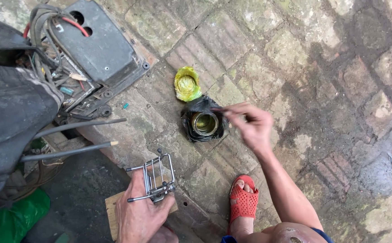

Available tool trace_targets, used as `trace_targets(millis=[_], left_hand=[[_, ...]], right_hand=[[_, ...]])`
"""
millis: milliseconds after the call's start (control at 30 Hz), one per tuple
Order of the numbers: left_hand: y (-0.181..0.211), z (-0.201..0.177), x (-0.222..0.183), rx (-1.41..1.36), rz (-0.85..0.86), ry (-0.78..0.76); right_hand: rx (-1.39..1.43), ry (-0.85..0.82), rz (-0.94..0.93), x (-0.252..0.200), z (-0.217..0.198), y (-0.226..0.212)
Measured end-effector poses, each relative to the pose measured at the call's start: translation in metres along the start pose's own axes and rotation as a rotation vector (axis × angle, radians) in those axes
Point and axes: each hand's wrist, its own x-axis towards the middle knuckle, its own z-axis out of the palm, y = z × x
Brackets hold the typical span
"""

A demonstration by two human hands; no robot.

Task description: Soldering thin wires onto a metal grid and applying grease to the joints.

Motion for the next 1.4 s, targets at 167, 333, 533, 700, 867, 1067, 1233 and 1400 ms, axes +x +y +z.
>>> trace_targets(millis=[167, 333, 533, 700, 867, 1067, 1233, 1400], left_hand=[[-0.001, -0.003, 0.000, 0.018, 0.009, -0.031], [0.006, -0.005, -0.002, 0.007, 0.004, -0.062], [-0.002, 0.003, 0.002, 0.024, 0.112, 0.002], [-0.024, 0.025, 0.012, 0.192, 0.323, 0.182], [-0.021, 0.032, 0.020, 0.349, 0.473, 0.379], [-0.012, 0.023, 0.024, 0.476, 0.503, 0.495], [-0.011, 0.021, 0.022, 0.442, 0.493, 0.495], [-0.010, 0.020, 0.022, 0.438, 0.503, 0.488]], right_hand=[[0.273, 0.381, 0.082, 0.008, -0.015, 0.005], [0.907, 0.558, 0.572, 0.014, -0.008, 0.026], [0.751, 0.693, 0.733, -0.018, -0.025, 0.059], [0.477, 0.661, 0.392, -0.026, -0.050, 0.023], [0.190, 0.208, 0.106, -0.039, -0.014, -0.021], [-0.190, 0.031, -0.106, -0.024, 0.008, -0.008], [-0.438, -0.045, -0.238, -0.024, 0.012, 0.025], [-0.580, -0.020, -0.296, -0.017, 0.026, 0.026]])
